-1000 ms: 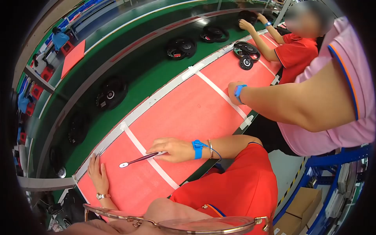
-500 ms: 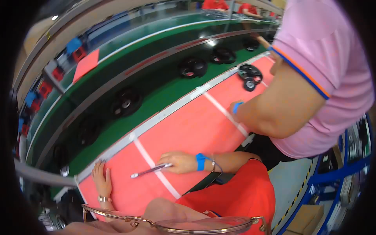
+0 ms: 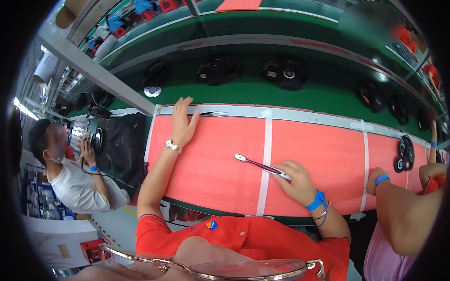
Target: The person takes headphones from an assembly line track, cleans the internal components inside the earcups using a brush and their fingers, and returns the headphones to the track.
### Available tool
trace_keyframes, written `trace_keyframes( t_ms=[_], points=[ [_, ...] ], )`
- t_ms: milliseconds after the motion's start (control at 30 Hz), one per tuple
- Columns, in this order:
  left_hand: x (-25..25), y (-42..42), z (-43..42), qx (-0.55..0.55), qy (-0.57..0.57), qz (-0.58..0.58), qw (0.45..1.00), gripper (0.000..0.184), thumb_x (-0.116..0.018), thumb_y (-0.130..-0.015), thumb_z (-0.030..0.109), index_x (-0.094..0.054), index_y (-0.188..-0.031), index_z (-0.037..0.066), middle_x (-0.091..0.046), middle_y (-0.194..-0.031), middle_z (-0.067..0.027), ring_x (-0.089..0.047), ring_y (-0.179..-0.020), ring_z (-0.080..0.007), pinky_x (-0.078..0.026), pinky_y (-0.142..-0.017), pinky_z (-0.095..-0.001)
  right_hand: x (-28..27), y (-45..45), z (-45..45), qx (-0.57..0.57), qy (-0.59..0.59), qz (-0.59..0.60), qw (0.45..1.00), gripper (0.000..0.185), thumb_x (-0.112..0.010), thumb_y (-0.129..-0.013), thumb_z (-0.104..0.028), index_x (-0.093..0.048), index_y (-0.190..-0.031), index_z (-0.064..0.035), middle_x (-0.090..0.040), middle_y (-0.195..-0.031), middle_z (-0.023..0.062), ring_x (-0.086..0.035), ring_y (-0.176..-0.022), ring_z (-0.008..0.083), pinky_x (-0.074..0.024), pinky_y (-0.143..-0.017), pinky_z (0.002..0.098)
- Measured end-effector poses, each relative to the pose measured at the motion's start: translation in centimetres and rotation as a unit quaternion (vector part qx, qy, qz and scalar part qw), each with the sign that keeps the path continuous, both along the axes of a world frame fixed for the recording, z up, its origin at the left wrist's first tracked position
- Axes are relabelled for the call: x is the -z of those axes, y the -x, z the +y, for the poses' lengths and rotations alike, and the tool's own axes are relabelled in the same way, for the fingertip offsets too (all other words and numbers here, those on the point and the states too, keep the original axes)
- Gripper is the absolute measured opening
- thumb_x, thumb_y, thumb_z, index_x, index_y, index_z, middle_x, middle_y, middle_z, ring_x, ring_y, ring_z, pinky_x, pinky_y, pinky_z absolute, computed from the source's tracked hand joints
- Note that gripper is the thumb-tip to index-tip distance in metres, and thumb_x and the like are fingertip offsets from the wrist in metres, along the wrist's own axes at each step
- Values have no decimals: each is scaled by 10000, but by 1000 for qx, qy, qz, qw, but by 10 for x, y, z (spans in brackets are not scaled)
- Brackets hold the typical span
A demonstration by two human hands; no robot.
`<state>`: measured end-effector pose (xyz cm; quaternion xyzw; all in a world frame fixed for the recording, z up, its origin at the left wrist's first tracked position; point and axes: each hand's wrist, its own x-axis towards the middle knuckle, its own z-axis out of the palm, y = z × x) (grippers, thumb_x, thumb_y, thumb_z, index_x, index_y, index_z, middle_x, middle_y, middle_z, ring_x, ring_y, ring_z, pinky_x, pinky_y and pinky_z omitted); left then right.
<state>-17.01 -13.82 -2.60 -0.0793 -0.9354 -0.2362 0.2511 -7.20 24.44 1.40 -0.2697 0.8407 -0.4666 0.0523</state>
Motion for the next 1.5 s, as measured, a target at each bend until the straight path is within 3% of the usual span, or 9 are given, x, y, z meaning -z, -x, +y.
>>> trace_keyframes(
  t_ms=[233,367,400,533,833,1033,1333,1467,1500],
  points=[
    [-18,108,-85,-343,245,-67,905,666,-669,-818,387,-450,-1323,13,-434,-1359,-267,-355,-1269,-493,-343,-1053,-515,-2,3,-2,1,-7,9,1000,212,-654,-814,4,-647,-1025,22,-605,-866,151,-594,-765,290,-476,-679,342],
    [-29,135,-110,-456,135,-182,861,659,-643,-807,350,-421,-1370,88,-350,-1427,-249,-338,-1272,-521,-354,-1008,-588,-2,4,-2,1,-4,20,1000,205,-656,-811,0,-648,-1015,20,-607,-856,152,-595,-752,291,-474,-664,348],
    [-24,141,-116,-484,164,-205,835,595,-591,-830,310,-430,-1365,106,-387,-1399,-220,-387,-1257,-473,-397,-981,-564,-3,4,-2,2,-7,11,1000,201,-657,-809,-1,-649,-1009,19,-608,-850,152,-597,-750,293,-475,-662,350],
    [-4,153,-147,-461,136,-216,850,454,-545,-874,219,-469,-1315,137,-454,-1332,-129,-479,-1193,-355,-488,-870,-527,-3,7,-3,3,-6,-1,1000,190,-659,-803,-2,-652,-992,13,-607,-832,153,-595,-739,302,-475,-653,354],
    [14,153,-162,-466,198,-113,855,302,-469,-935,152,-556,-1224,166,-493,-1297,-76,-502,-1118,-323,-513,-827,-491,-2,8,-1,1,-23,-1,1000,203,-672,-804,-52,-661,-1002,-10,-620,-846,147,-602,-766,312,-487,-673,378],
    [-10,153,-146,-439,322,43,837,168,-529,-862,151,-659,-967,132,-536,-1062,-87,-510,-1002,-288,-468,-712,-413,1,8,1,-7,-16,10,1000,196,-636,-827,-18,-645,-1019,18,-612,-868,171,-595,-757,315,-482,-674,359],
    [-105,53,-37,-134,245,79,957,121,-636,-792,21,-622,-912,30,-516,-1087,-155,-488,-1007,-356,-433,-804,-448,10,-2,8,121,126,-178,968,272,-573,-927,-35,-545,-1194,12,-509,-865,9,-518,-704,66,-428,-627,207],
    [-129,-32,30,16,136,47,989,141,-649,-748,-38,-582,-863,10,-503,-1085,-185,-481,-983,-374,-424,-823,-449,20,2,8,134,168,-139,967,209,-577,-936,-62,-530,-1134,-11,-493,-857,17,-484,-624,68,-399,-564,193],
    [-127,-51,47,38,104,29,993,157,-659,-741,-36,-574,-866,8,-504,-1095,-194,-481,-984,-382,-426,-830,-453,17,5,11,120,216,-250,936,162,-573,-942,-77,-499,-1080,-33,-520,-868,34,-474,-595,70,-380,-523,192]
  ],
)
